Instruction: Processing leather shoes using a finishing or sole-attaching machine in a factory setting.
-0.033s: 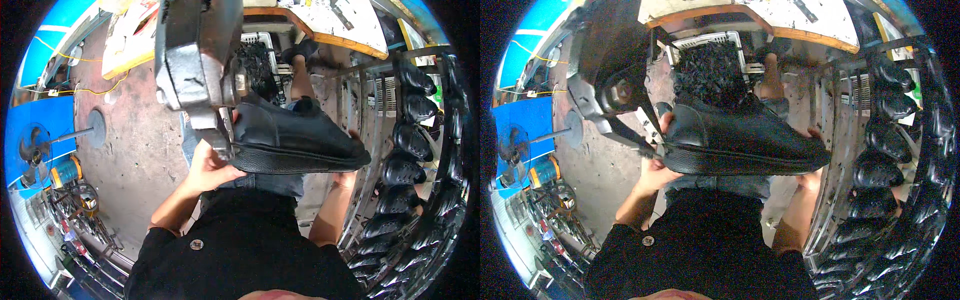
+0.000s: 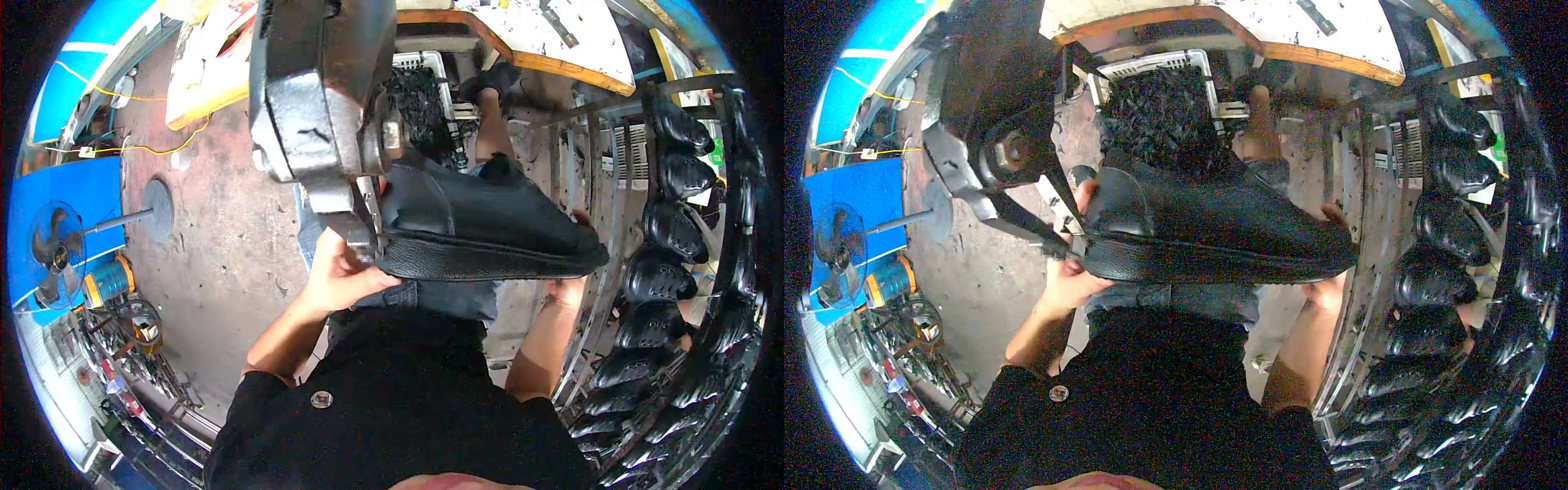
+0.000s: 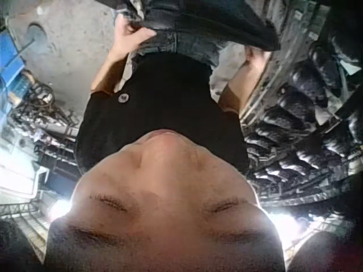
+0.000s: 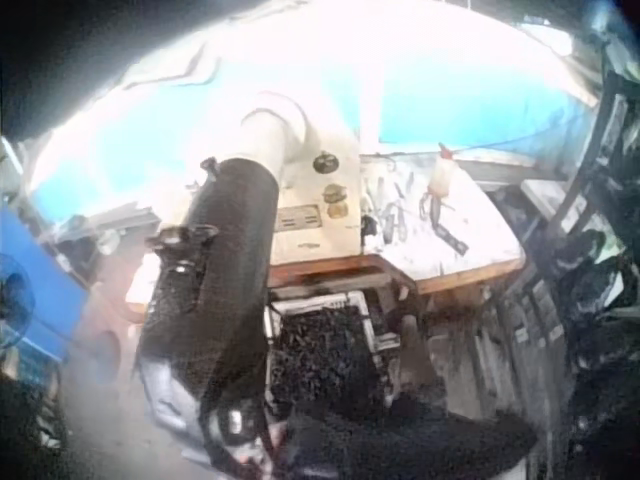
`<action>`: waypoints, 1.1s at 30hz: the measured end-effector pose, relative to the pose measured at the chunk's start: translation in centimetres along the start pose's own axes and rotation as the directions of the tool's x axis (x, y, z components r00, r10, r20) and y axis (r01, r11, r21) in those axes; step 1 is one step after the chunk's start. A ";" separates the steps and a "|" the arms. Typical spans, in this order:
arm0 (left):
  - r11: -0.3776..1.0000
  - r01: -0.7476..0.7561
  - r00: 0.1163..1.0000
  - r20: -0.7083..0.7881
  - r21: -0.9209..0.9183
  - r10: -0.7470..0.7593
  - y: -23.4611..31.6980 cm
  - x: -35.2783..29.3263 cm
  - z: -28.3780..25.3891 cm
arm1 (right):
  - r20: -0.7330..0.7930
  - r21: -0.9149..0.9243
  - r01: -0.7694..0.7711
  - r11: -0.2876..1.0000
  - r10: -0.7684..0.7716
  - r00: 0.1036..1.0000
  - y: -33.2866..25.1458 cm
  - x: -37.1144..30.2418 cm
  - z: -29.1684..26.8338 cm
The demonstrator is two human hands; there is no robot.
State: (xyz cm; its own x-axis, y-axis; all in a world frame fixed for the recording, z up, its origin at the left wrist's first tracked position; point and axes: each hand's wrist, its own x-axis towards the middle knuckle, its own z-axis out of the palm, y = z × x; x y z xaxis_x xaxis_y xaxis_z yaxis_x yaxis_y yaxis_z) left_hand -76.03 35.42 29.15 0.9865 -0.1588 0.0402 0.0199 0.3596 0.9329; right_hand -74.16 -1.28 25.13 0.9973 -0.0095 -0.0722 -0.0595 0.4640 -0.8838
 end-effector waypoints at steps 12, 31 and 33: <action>0.980 0.134 0.959 -0.232 -0.147 -0.165 -1.7 -2.2 -3.2 | -0.009 -0.260 0.169 0.951 -0.177 0.984 -3.9 2.7 4.4; 0.975 -0.204 0.898 -0.414 -0.091 0.150 -0.1 -3.2 -9.7 | 0.365 -0.208 0.157 0.965 -0.072 0.928 1.1 3.5 16.5; 0.945 -0.260 0.832 -0.451 0.200 0.324 0.2 -2.9 -9.5 | 0.385 -0.210 0.201 0.957 -0.108 0.916 1.5 3.6 16.8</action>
State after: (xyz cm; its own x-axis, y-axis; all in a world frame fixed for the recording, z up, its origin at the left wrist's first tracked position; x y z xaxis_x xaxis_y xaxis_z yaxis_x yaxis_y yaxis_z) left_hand -77.35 44.68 25.79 0.9002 0.3989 0.1748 -0.2703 0.1969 0.9424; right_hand -69.93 14.24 31.28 0.9365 0.2826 0.2075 0.1350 0.2556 -0.9573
